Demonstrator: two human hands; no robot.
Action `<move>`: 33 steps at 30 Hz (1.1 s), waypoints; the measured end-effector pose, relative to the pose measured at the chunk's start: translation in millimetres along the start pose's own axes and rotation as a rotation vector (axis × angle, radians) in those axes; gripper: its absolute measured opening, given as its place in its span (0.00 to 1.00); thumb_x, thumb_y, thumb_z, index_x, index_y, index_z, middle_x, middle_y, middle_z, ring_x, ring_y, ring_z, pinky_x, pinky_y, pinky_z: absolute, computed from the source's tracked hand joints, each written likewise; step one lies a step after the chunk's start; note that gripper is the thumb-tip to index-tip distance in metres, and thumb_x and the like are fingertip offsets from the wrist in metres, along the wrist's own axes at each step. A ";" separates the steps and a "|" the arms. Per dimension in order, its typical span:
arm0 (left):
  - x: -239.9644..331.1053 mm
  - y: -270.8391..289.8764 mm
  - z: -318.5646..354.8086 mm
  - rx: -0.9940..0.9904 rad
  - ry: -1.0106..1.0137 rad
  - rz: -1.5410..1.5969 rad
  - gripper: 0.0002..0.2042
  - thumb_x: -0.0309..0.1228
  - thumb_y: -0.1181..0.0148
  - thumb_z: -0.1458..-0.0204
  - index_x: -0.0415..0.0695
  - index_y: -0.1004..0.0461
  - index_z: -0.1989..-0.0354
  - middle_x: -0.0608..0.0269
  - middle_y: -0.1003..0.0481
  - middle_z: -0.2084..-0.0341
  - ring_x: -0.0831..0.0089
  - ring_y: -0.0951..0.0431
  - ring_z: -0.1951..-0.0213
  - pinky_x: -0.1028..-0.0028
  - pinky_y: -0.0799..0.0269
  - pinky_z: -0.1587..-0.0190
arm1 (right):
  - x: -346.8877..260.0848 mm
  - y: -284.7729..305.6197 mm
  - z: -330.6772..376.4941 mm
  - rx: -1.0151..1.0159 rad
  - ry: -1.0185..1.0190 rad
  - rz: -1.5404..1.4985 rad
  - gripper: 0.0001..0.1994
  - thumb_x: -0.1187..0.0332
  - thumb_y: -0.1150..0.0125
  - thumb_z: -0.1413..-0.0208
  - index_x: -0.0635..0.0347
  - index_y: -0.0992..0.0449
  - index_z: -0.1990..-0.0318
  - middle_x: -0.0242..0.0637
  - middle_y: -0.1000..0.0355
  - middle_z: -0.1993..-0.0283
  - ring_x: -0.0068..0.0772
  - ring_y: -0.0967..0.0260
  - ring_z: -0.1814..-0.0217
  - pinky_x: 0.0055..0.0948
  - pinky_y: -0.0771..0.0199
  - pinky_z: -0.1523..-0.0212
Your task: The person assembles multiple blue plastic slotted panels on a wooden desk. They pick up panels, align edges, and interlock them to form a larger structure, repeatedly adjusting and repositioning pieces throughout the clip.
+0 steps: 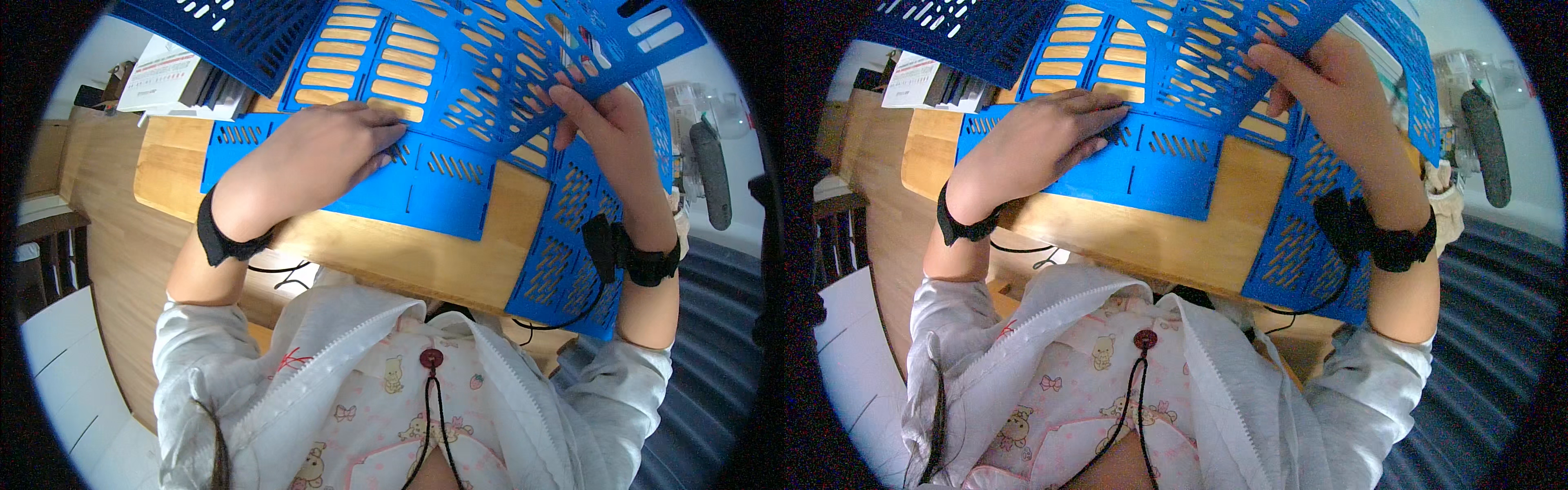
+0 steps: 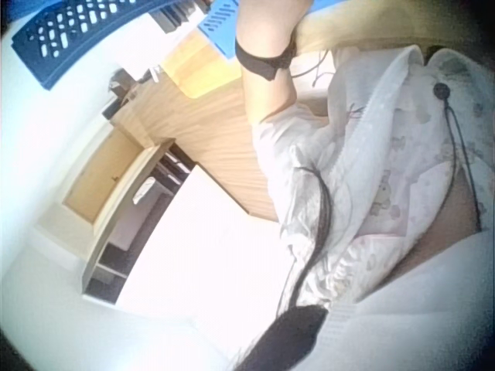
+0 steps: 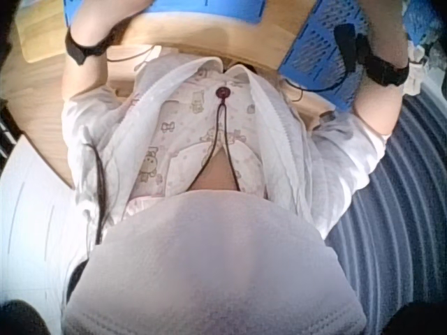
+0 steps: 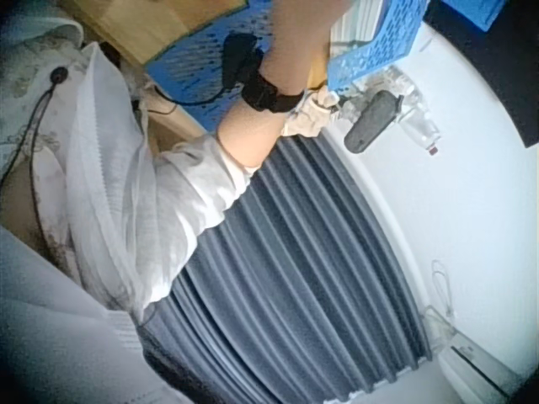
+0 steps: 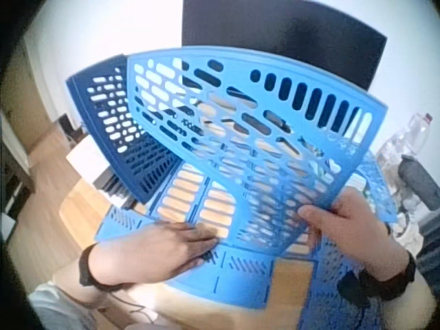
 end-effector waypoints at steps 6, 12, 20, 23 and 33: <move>0.1 -2.2 0.4 -0.006 0.007 -0.010 0.16 0.30 0.50 0.49 0.39 0.32 0.52 0.52 0.31 0.53 0.56 0.30 0.54 0.65 0.33 0.52 | 4.6 1.4 -2.4 -0.012 -0.036 0.039 0.09 0.69 0.47 0.44 0.61 0.28 0.58 0.38 0.25 0.66 0.21 0.31 0.78 0.17 0.31 0.77; 0.4 -2.2 -0.4 -0.022 0.036 0.005 0.16 0.29 0.49 0.50 0.39 0.32 0.52 0.53 0.31 0.53 0.55 0.30 0.55 0.65 0.33 0.54 | 4.4 3.6 -0.6 -0.017 -0.013 0.080 0.09 0.68 0.48 0.43 0.62 0.28 0.58 0.37 0.26 0.67 0.21 0.31 0.77 0.17 0.30 0.76; 0.6 -1.2 -1.4 -0.026 0.033 0.021 0.16 0.28 0.49 0.51 0.38 0.32 0.53 0.52 0.32 0.53 0.54 0.29 0.55 0.64 0.32 0.54 | 3.7 4.6 0.0 -0.022 -0.010 0.044 0.10 0.68 0.47 0.44 0.62 0.28 0.58 0.36 0.26 0.68 0.21 0.31 0.77 0.18 0.30 0.76; 0.6 -1.0 -1.6 -0.026 0.033 0.020 0.16 0.28 0.48 0.51 0.38 0.32 0.53 0.52 0.32 0.53 0.54 0.30 0.55 0.65 0.32 0.54 | 5.3 2.1 -0.8 -0.049 -0.025 0.075 0.09 0.68 0.48 0.44 0.62 0.28 0.59 0.36 0.26 0.68 0.20 0.31 0.77 0.18 0.30 0.76; -0.4 -0.9 -1.5 -0.047 0.059 0.014 0.16 0.28 0.48 0.52 0.38 0.31 0.53 0.51 0.31 0.53 0.54 0.29 0.56 0.65 0.32 0.54 | -0.9 -1.0 1.0 -0.015 0.037 0.035 0.09 0.68 0.48 0.43 0.60 0.27 0.59 0.35 0.26 0.70 0.21 0.30 0.77 0.18 0.30 0.76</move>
Point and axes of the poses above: each hand's wrist, its own z-axis away from the middle knuckle, its own y-axis out of the back of the hand, x = y × z, the point moved 9 cm from there along -z, towards the middle knuckle
